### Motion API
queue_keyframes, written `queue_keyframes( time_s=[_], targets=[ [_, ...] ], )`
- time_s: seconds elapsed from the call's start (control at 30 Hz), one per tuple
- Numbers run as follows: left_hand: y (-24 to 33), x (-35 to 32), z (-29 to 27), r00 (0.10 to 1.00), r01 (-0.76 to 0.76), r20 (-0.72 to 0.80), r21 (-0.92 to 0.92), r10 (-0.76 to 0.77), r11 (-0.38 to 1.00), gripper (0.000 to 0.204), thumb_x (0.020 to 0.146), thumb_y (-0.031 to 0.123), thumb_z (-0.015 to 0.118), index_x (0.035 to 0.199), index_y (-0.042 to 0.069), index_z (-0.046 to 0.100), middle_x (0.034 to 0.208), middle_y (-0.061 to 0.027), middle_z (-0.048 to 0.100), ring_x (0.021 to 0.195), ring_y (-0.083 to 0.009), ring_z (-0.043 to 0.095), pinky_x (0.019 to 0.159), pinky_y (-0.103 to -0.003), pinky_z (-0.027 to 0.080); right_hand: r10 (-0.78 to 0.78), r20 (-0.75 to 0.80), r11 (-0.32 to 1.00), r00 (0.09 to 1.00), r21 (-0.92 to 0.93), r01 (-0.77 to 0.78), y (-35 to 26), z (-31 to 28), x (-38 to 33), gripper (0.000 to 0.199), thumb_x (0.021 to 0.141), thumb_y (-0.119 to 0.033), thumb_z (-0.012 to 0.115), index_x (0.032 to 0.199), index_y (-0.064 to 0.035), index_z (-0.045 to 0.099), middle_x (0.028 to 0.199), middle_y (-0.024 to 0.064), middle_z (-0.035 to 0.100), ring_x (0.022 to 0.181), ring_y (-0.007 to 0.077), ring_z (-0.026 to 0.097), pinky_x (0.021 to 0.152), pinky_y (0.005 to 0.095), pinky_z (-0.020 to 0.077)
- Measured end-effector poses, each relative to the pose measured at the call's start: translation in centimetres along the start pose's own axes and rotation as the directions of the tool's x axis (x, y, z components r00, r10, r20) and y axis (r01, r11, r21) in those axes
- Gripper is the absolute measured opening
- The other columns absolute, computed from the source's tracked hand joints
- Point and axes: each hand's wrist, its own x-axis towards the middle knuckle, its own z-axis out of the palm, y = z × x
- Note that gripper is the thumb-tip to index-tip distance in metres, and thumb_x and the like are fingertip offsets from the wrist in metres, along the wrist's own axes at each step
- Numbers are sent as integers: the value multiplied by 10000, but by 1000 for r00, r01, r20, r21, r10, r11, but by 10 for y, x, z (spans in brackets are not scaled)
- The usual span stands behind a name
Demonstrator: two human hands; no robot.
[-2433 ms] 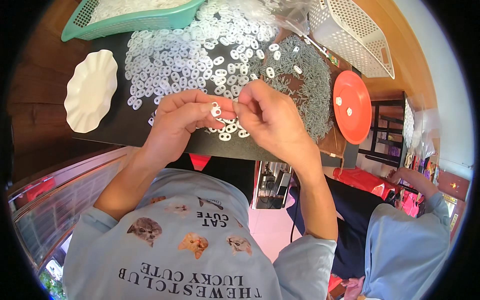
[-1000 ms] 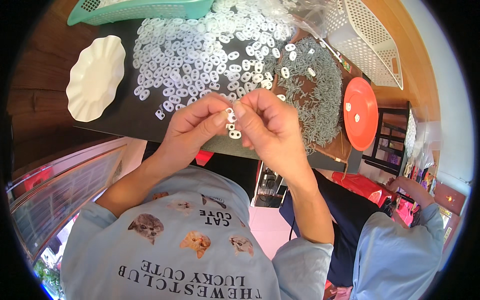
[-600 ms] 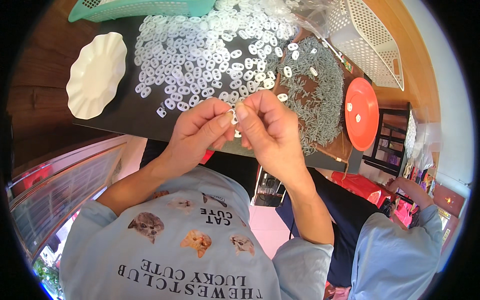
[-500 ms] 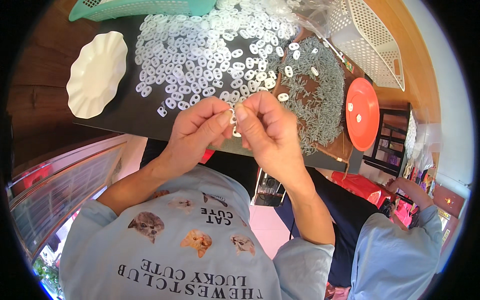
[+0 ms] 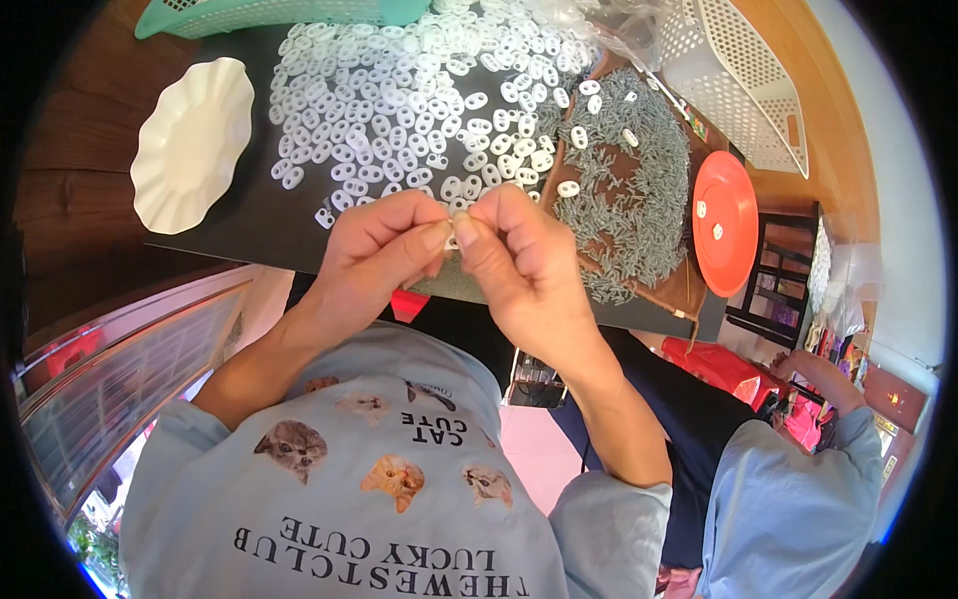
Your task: Sorting and inspecting small white plastic components on a table.
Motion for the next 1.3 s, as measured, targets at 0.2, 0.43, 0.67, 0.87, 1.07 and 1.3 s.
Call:
queue_keyframes(
  time_s=[0.2, 0.43, 0.67, 0.87, 1.07, 1.3],
  targets=[
    [1, 0, -10, 998, 45, 53, -75, -41, 996, 150, 962, 141, 565, 871, 37, 624, 726, 44, 522, 676, -14, 446, 580, -192, 347, 64, 126, 982, 990, 171, -85, -3, -7, 7, 182, 997, -186, 551, 905, -29, 547, 716, 12, 552, 544, 63, 455, 521, 204, 372],
    [-3, 1, -11, 998, 13, 68, -43, -10, 999, 168, 981, 196, 555, 920, 47, 604, 732, 38, 526, 617, -16, 380, 544, -187, 290, 6, 180, 996, 984, 87, -22, 2, -13, 12, 171, 997, -166, 542, 906, -22, 542, 743, 16, 558, 582, 61, 477, 538, 212, 395],
    [2, 1, -17, 999, 42, 20, 46, -42, 998, 170, 976, 184, 547, 863, 63, 585, 716, 63, 500, 642, -6, 415, 551, -190, 332, 14, 210, 985, 978, -170, 22, -7, -40, 42, 168, 993, -187, 547, 964, -27, 592, 830, 9, 599, 620, 59, 524, 562, 223, 434],
    [-4, 2, -24, 997, 63, -39, 74, -60, 995, 156, 993, 176, 531, 900, 66, 592, 724, 50, 529, 594, -4, 366, 522, -175, 283, -479, 319, 413, 818, -741, 530, 6, -50, 111, 141, 898, -128, 627, 1009, -47, 598, 893, 60, 590, 724, 221, 613, 628, 337, 487],
    [1, 1, -22, 997, 62, -61, 104, -56, 993, 194, 978, 217, 538, 840, 82, 567, 704, 64, 502, 614, -2, 397, 477, -194, 333, -389, 428, 179, 816, -834, 523, 7, -46, 130, 118, 874, -139, 632, 963, -71, 596, 872, 82, 568, 787, 305, 621, 669, 404, 502],
    [4, 5, -21, 997, 45, -73, 87, -39, 995, 182, 977, 172, 537, 834, 63, 567, 714, 63, 513, 652, -3, 415, 555, -188, 343, -401, 433, 150, 807, -838, 525, 9, -44, 135, 95, 882, -144, 612, 911, -59, 580, 867, 91, 568, 782, 317, 621, 660, 414, 504]
  ],
)
